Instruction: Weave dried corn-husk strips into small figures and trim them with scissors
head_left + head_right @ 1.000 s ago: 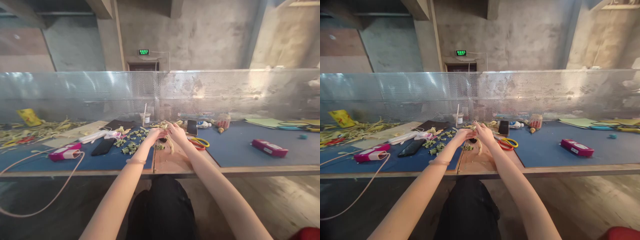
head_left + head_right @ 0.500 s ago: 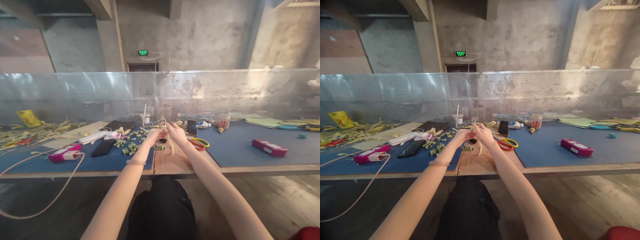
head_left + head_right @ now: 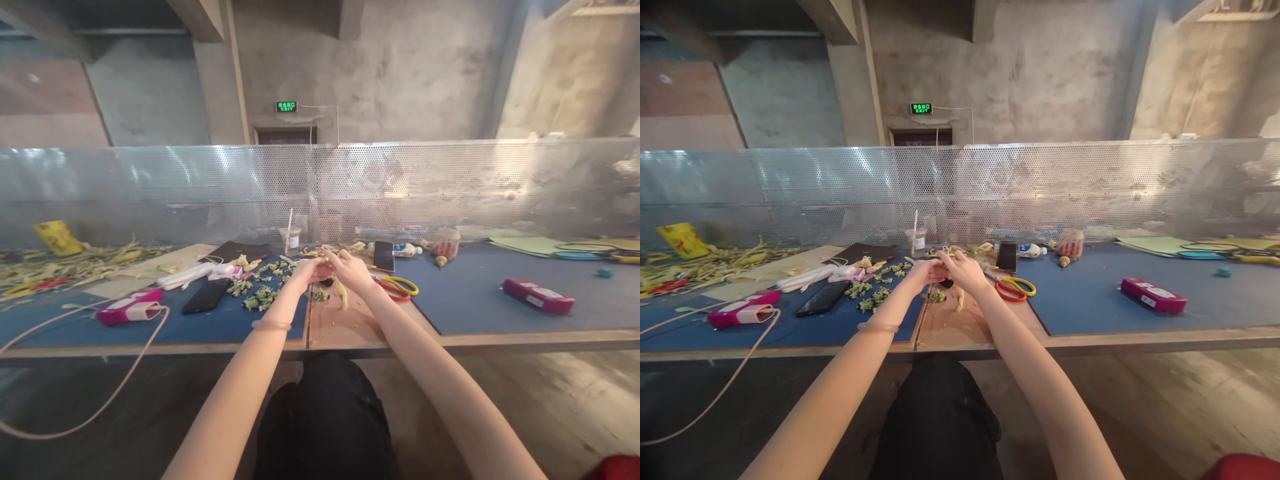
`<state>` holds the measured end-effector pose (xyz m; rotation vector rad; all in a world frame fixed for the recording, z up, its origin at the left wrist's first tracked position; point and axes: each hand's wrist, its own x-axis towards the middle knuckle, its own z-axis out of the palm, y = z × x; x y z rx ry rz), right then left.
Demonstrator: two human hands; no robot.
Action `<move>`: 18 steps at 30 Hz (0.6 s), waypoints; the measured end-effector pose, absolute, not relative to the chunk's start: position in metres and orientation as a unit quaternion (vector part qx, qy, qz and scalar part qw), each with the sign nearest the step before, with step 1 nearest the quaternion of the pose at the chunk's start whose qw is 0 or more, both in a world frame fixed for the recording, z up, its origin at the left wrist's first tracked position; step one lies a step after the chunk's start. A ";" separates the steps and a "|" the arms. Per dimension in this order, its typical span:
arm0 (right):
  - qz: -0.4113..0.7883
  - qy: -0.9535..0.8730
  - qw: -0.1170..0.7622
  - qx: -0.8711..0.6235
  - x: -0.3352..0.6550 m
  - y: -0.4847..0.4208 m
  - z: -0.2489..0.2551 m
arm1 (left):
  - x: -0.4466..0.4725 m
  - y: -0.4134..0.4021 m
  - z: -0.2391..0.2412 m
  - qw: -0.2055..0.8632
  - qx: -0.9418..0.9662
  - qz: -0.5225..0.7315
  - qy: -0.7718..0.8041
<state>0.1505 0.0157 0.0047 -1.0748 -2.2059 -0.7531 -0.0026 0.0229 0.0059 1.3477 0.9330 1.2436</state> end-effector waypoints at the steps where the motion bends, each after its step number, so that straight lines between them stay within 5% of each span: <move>1: -0.282 -0.821 0.288 -0.404 0.150 0.016 0.005 | -0.003 0.023 0.006 0.513 0.563 0.519 0.389; 18: -0.252 -0.832 0.251 -0.426 0.147 0.006 0.010 | 0.003 0.017 0.011 0.471 0.572 0.533 0.408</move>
